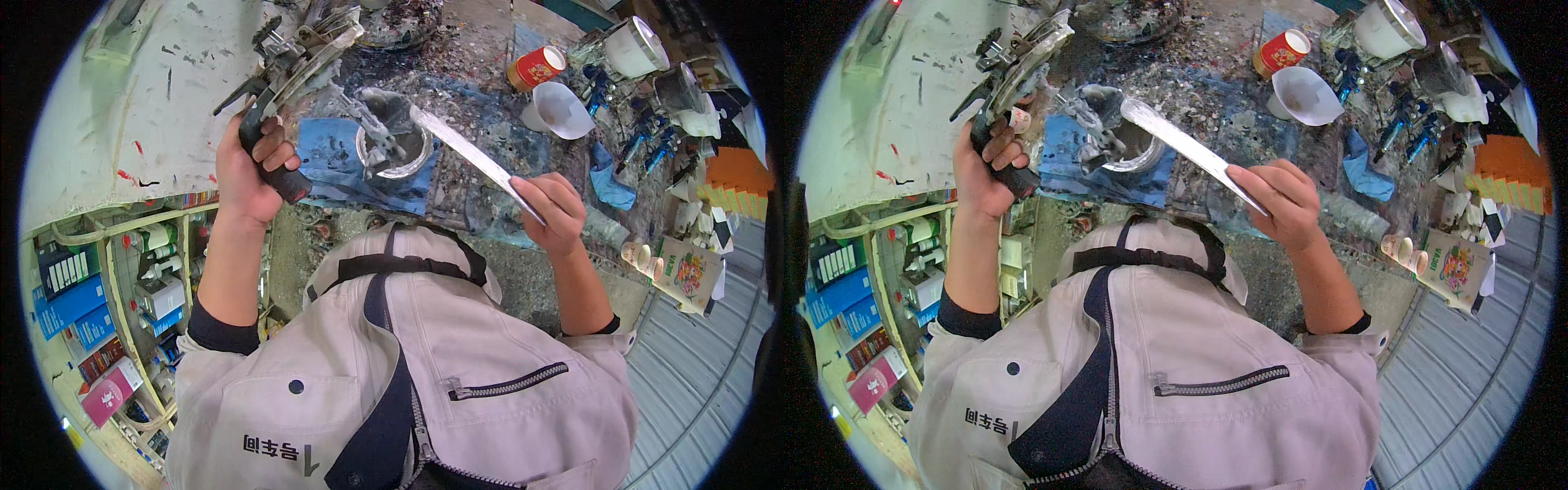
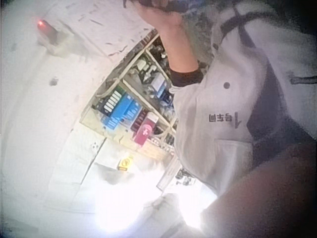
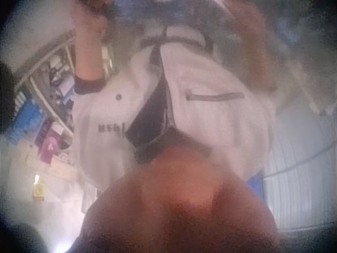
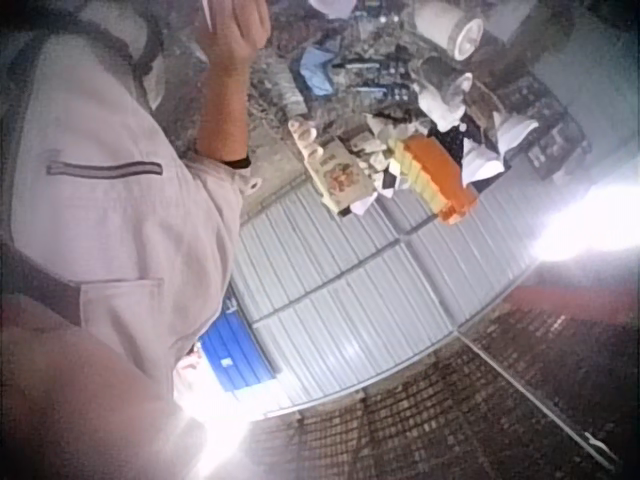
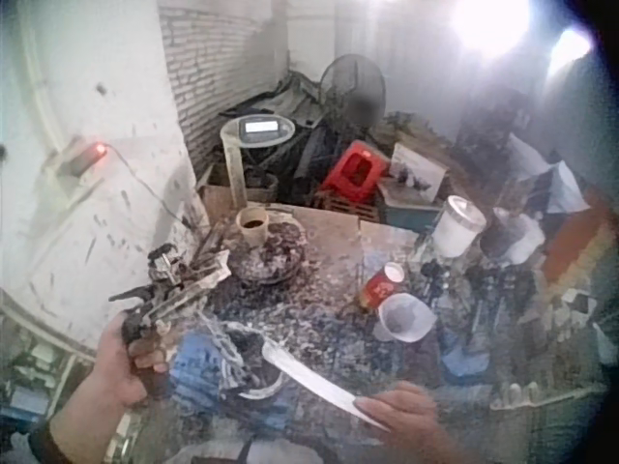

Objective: The person opens a paint can, stirs the contents with a stick, and uses the stick to apply paint to a brake caliper held in the left hand. The person repeatedly dips the stick into the can and coats the caliper surfaces.

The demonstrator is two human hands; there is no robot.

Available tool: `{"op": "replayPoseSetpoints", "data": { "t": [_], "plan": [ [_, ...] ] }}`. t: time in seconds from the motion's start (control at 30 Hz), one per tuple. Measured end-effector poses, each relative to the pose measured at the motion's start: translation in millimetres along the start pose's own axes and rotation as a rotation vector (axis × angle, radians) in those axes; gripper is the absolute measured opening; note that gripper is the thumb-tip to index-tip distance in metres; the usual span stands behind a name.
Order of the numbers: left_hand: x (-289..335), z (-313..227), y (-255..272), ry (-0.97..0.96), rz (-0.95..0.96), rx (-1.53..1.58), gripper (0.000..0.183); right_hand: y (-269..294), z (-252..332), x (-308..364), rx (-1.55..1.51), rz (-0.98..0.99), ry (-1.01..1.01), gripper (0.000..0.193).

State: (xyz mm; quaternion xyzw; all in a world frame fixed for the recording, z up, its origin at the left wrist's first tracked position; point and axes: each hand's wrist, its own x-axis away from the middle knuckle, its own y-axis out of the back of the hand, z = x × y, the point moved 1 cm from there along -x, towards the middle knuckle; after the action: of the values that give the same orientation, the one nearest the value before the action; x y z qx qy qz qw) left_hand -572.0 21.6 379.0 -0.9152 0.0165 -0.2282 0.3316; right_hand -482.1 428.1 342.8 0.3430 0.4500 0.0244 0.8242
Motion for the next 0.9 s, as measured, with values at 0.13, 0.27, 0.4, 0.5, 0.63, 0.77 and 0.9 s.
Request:
{"op": "replayPoseSetpoints", "data": {
  "t": [0.13,0.27,0.4,0.5,0.63,0.77,0.9],
  "plan": [
    [2.7,-4.8,0.6,-0.030,0.030,0.018,0.038,3.0,6.3,0.9,-0.053,-0.052,-0.050,0.030],
    [7.4,-3.2,-1.3,-0.121,-0.051,-0.068,0.040,-9.3,17.6,-4.5,-0.463,-0.216,-0.586,0.015],
    [8.9,9.0,-1.7,-0.230,-0.098,-0.184,0.041,-34.7,13.4,-15.6,-1.244,-0.414,-1.231,0.011],
    [9.6,14.9,3.0,-0.263,-0.058,-0.187,0.039,-42.4,7.2,-20.0,-1.454,-0.308,-1.533,0.012],
    [11.2,18.4,14.3,-0.239,-0.085,-0.124,0.036,-44.3,1.5,-15.6,-1.479,-0.248,-1.643,0.012],
    [7.5,19.7,21.4,-0.251,-0.036,-0.117,0.033,-37.7,-3.9,-5.8,-1.402,-0.308,-1.647,0.012],
    [3.7,18.1,22.1,-0.244,0.031,-0.120,0.031,-30.3,-2.5,1.0,-1.361,-0.396,-1.582,0.012]
  ]
}}
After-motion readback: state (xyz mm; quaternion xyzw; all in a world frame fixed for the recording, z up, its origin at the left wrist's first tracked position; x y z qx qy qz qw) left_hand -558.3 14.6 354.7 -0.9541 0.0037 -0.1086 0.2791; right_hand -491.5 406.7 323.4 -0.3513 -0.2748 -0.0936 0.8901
